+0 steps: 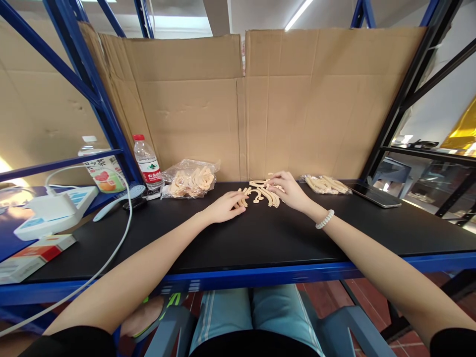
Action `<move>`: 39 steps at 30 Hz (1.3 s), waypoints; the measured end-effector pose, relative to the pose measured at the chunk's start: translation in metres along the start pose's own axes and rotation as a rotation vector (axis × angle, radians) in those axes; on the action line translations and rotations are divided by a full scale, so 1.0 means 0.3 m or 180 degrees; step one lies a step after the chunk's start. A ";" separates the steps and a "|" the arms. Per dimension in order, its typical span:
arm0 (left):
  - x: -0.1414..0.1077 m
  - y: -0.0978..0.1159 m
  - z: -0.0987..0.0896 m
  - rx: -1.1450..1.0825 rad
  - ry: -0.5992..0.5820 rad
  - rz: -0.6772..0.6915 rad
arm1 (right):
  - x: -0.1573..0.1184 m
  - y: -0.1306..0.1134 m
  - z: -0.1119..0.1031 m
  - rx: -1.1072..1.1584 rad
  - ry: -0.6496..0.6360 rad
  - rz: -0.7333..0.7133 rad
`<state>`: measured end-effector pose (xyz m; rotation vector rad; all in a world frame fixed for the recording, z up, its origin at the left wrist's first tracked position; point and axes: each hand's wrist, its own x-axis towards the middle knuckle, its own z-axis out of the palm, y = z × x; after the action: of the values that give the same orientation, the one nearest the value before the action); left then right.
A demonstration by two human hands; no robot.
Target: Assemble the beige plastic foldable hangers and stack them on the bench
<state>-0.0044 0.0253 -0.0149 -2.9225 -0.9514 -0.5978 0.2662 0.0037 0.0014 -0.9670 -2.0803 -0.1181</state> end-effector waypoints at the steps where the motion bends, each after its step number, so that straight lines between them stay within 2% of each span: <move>1: 0.003 0.001 0.007 -0.0006 -0.0079 0.0041 | 0.001 0.003 0.007 -0.0066 -0.0044 -0.0023; 3: 0.010 0.003 0.021 0.0031 -0.0168 0.0048 | 0.007 0.008 0.031 -0.0144 -0.0228 -0.0111; 7: 0.022 0.003 0.035 0.0203 -0.0085 -0.0072 | 0.031 0.028 0.107 -0.0258 -0.0669 -0.0365; 10: 0.026 0.006 0.037 0.0301 -0.0024 -0.0004 | 0.042 0.040 0.152 -0.0256 -0.1046 -0.0380; 12: 0.026 0.010 0.037 0.0337 -0.0003 0.0045 | 0.041 0.041 0.163 -0.0245 -0.1156 -0.0363; 16: 0.026 0.020 0.036 0.0343 0.0018 0.0007 | 0.034 0.035 0.159 -0.0353 -0.1151 -0.0315; 22: 0.026 0.026 0.036 0.0334 0.0066 0.0079 | 0.041 0.030 0.157 -0.0403 -0.1428 -0.0481; 29: 0.026 0.020 0.037 0.0337 0.0110 0.0071 | 0.050 0.008 0.154 -0.0351 -0.1414 -0.0488; 39: 0.025 0.040 0.016 0.0262 -0.0062 -0.0066 | 0.046 -0.024 0.123 -0.0067 -0.1579 -0.0487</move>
<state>0.0096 0.0204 -0.0154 -2.8546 -0.9847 -0.5188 0.2327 0.0214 -0.0114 -0.9137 -2.6122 0.0259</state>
